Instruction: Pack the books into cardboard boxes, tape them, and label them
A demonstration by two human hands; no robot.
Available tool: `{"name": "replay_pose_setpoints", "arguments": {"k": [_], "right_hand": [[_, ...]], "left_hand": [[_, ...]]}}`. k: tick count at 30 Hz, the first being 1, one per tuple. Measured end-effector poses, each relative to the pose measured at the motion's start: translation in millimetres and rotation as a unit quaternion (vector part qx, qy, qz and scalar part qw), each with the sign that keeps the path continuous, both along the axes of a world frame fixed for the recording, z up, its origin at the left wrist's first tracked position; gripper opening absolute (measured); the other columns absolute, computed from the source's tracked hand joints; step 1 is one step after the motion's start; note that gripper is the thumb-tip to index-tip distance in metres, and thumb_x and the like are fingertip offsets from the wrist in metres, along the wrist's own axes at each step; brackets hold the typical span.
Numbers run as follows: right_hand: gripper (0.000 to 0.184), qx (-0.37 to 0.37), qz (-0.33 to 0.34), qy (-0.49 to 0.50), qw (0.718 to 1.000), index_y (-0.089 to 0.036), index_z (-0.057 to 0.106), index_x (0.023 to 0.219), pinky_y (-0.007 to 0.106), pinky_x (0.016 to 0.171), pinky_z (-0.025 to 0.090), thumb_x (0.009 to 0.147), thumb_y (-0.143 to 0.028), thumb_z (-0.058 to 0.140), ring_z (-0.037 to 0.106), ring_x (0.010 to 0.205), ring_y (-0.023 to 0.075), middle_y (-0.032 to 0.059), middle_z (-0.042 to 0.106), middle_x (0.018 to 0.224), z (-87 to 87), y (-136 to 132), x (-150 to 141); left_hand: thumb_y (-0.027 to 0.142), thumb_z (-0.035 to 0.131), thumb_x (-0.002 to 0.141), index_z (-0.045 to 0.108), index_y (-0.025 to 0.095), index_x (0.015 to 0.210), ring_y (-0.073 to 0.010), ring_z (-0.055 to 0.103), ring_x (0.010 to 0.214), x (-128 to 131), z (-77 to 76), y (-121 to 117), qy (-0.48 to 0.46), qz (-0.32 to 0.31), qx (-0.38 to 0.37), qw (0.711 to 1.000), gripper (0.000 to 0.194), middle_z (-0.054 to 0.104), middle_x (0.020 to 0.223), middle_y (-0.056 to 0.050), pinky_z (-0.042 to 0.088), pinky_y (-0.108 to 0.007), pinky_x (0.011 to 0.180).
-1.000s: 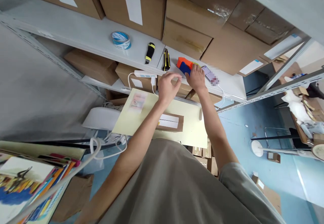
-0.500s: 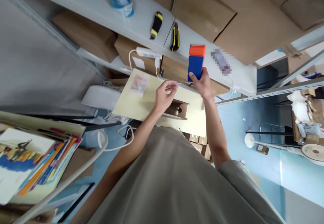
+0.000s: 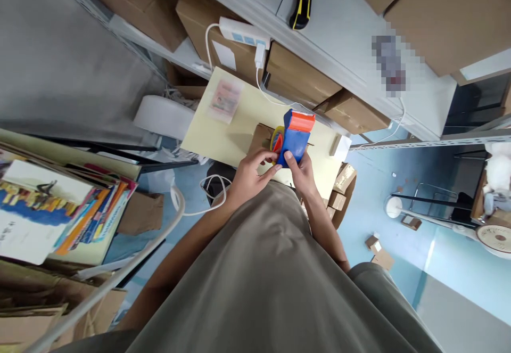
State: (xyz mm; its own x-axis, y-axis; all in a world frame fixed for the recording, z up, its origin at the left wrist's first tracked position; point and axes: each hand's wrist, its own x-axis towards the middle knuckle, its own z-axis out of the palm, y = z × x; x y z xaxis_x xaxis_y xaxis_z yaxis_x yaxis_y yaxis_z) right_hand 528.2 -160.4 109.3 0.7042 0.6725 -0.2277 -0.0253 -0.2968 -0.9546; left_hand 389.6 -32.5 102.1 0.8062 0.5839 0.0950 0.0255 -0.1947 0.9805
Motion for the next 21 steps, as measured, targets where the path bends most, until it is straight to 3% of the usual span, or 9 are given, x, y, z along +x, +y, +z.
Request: {"name": "replay_pose_setpoints", "arguments": {"k": [5, 10, 15, 21], "right_hand": [[0.072, 0.005, 0.122, 0.042, 0.992, -0.027, 0.063, 0.128, 0.045, 0.085, 0.073, 0.093, -0.088, 0.080, 0.083, 0.097, 0.0282, 0.0086, 0.084, 0.109, 20.1, -16.8, 14.5], [0.069, -0.058, 0.199, 0.011, 0.978, -0.028, 0.064, 0.131, 0.043, 0.082, 0.072, 0.094, -0.084, 0.083, 0.082, 0.098, 0.0285, 0.0086, 0.082, 0.114, 38.6, -36.0, 30.5], [0.060, -0.107, 0.263, -0.056, 0.957, -0.028, 0.066, 0.120, 0.040, 0.074, 0.065, 0.096, -0.079, 0.084, 0.073, 0.086, 0.0258, 0.0039, 0.075, 0.099, 50.4, -39.8, 44.3], [0.048, -0.167, 0.340, -0.133, 0.916, -0.028, 0.062, 0.104, 0.035, 0.061, 0.050, 0.100, -0.072, 0.079, 0.057, 0.068, 0.0193, -0.0019, 0.065, 0.082, 65.1, -27.9, 58.0]], "left_hand": [[0.074, 0.073, 0.107, 0.077, 0.027, 0.137, -0.0250, 0.078, 0.112, 9.4, -4.9, 29.0, -0.011, 0.067, -0.093, 0.993, 0.056, 0.081, 0.128, -0.009, 0.065, -0.036, 0.094], [0.087, 0.061, 0.107, 0.086, 0.023, 0.118, -0.0290, 0.083, 0.105, 19.5, -14.4, 54.5, -0.012, 0.015, -0.225, 0.974, 0.069, 0.084, 0.106, -0.009, 0.067, -0.037, 0.081], [0.084, 0.075, 0.101, 0.085, 0.020, 0.103, -0.0286, 0.083, 0.096, 21.9, -19.5, 46.7, -0.025, -0.021, -0.286, 0.958, 0.064, 0.081, 0.096, -0.008, 0.067, -0.039, 0.073], [0.074, 0.086, 0.098, 0.084, 0.023, 0.104, -0.0255, 0.081, 0.089, 23.0, -42.0, 39.3, -0.030, 0.023, -0.305, 0.952, 0.051, 0.081, 0.094, -0.006, 0.068, -0.041, 0.076]]}}
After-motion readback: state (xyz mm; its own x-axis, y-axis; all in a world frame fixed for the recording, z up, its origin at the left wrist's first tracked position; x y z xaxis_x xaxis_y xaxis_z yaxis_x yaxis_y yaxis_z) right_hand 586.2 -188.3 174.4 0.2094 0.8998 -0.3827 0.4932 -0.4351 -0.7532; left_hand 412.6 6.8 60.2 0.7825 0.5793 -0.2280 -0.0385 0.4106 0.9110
